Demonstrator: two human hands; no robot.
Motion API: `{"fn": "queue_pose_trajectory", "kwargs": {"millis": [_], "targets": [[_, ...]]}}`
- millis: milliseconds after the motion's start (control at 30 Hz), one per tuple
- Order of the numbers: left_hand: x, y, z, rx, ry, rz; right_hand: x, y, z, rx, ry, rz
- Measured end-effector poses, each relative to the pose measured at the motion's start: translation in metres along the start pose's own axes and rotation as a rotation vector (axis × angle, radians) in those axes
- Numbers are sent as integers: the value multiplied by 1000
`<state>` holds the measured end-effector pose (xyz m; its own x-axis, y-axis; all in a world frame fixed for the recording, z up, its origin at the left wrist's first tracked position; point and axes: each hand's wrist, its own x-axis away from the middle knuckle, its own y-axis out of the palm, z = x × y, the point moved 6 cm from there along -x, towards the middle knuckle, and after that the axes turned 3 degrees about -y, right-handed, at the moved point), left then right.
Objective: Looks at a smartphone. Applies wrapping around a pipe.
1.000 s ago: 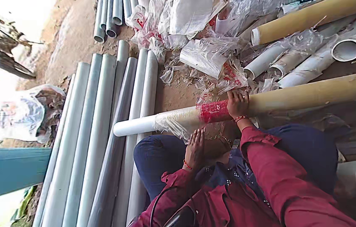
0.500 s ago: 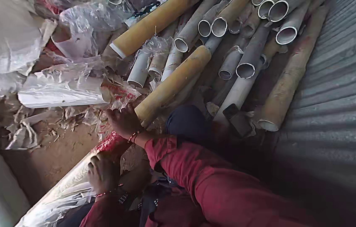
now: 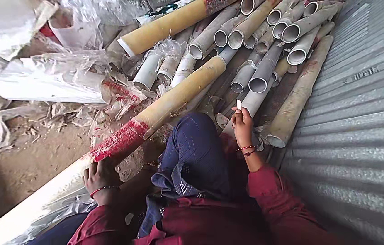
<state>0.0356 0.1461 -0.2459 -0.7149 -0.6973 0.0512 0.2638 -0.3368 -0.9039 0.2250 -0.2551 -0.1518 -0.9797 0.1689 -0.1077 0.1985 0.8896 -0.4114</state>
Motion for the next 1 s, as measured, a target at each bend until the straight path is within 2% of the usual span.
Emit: {"fn": "queue_pose_trajectory", "kwargs": {"millis": [100, 200, 333, 433, 500, 600, 700, 767, 833, 933, 1000], "targets": [[7, 3, 2, 91, 31, 21, 27, 39, -40, -123, -129, -111], [5, -2, -10, 133, 11, 33, 58, 127, -90, -156, -279, -489], [1, -2, -29, 336, -8, 40, 112, 232, -117, 168, -344, -1020], [2, 1, -35, 458, 30, 39, 150, 274, -114, 458, -340, -1224], [4, 3, -39, 507, 79, 79, 169, 292, -109, 579, -357, -1265], [4, 1, -40, 497, 111, 71, 172, 304, -96, 605, -301, -1200], [0, 0, -38, 431, 139, 112, 138, 291, -89, 519, -196, -1104], [-4, -4, -34, 410, 67, 139, 97, 276, -96, 438, -193, -944], [-13, -8, -25, 328, -21, 76, 67, 266, -106, 430, -205, -837], [-23, -7, 2, 132, 64, 15, 61, 282, -90, 520, -175, -839], [-33, -6, 15, 98, 44, -20, 71, 297, -72, 576, -170, -853]]}}
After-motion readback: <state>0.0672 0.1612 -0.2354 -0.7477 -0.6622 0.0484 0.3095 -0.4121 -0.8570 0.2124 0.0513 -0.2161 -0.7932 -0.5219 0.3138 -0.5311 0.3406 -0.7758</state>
